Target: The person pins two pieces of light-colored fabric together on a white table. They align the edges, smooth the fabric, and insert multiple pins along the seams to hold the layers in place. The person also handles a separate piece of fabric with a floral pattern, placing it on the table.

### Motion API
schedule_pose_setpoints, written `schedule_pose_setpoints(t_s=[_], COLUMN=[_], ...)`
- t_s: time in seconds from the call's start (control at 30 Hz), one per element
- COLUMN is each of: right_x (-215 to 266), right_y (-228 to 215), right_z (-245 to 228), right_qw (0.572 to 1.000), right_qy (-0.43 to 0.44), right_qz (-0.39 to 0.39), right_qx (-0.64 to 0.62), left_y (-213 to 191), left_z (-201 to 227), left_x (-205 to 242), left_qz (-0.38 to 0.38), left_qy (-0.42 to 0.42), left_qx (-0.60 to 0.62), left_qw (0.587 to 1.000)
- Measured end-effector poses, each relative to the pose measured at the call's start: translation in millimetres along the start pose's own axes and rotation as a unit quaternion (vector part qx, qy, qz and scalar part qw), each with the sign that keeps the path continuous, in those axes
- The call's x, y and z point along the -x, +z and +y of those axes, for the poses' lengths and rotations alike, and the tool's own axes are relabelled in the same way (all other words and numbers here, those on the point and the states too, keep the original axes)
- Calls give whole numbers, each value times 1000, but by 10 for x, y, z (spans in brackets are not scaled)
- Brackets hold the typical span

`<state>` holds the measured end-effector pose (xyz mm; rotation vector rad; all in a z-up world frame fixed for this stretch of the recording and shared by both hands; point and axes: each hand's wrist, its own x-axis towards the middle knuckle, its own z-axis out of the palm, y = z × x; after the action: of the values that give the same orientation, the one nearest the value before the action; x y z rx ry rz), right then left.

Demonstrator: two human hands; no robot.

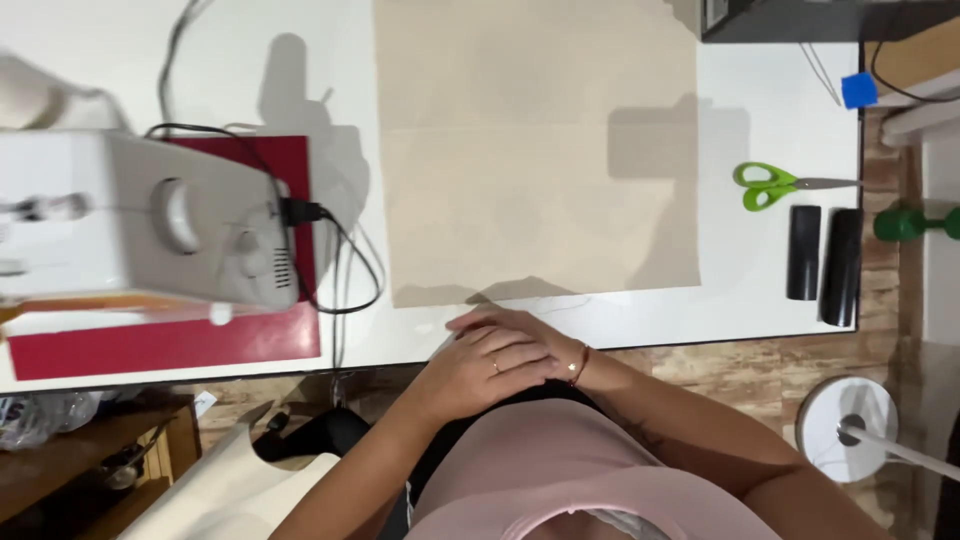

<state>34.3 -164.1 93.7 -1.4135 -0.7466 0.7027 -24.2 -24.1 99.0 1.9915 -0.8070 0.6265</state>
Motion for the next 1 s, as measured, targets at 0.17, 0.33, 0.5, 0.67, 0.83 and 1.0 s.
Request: schedule_pose_setpoints(t_s=[0.17,0.33,0.5,0.67,0.83,1.0], right_x=[-483,-886,-1452,-1784,-2423,-2740], right_y=[470,954,1643,1896,2104,2349], right_z=[-228,-58,-1119,-1242,-1912,-2200], right_qw=[985,966,927,937,819,708], right_qy=[79,30,19,-111,-373,-441], right_qz=[-112,-225,-298,-170,-33,-112], right_qx=[107,125,226,285,434,540], left_y=[-817,-1389,-1891,-2611,-3155,-3515], left_z=[119,396,585,674,193,118], left_x=[272,527,856,1004,1205,908], left_qz=[-13,61,151,256,358,350], left_qy=[-36,-8,-15,-41,-187,-270], left_qx=[-33,-51,-138,-170,-233,-181], left_qw=[999,997,979,951,885,878])
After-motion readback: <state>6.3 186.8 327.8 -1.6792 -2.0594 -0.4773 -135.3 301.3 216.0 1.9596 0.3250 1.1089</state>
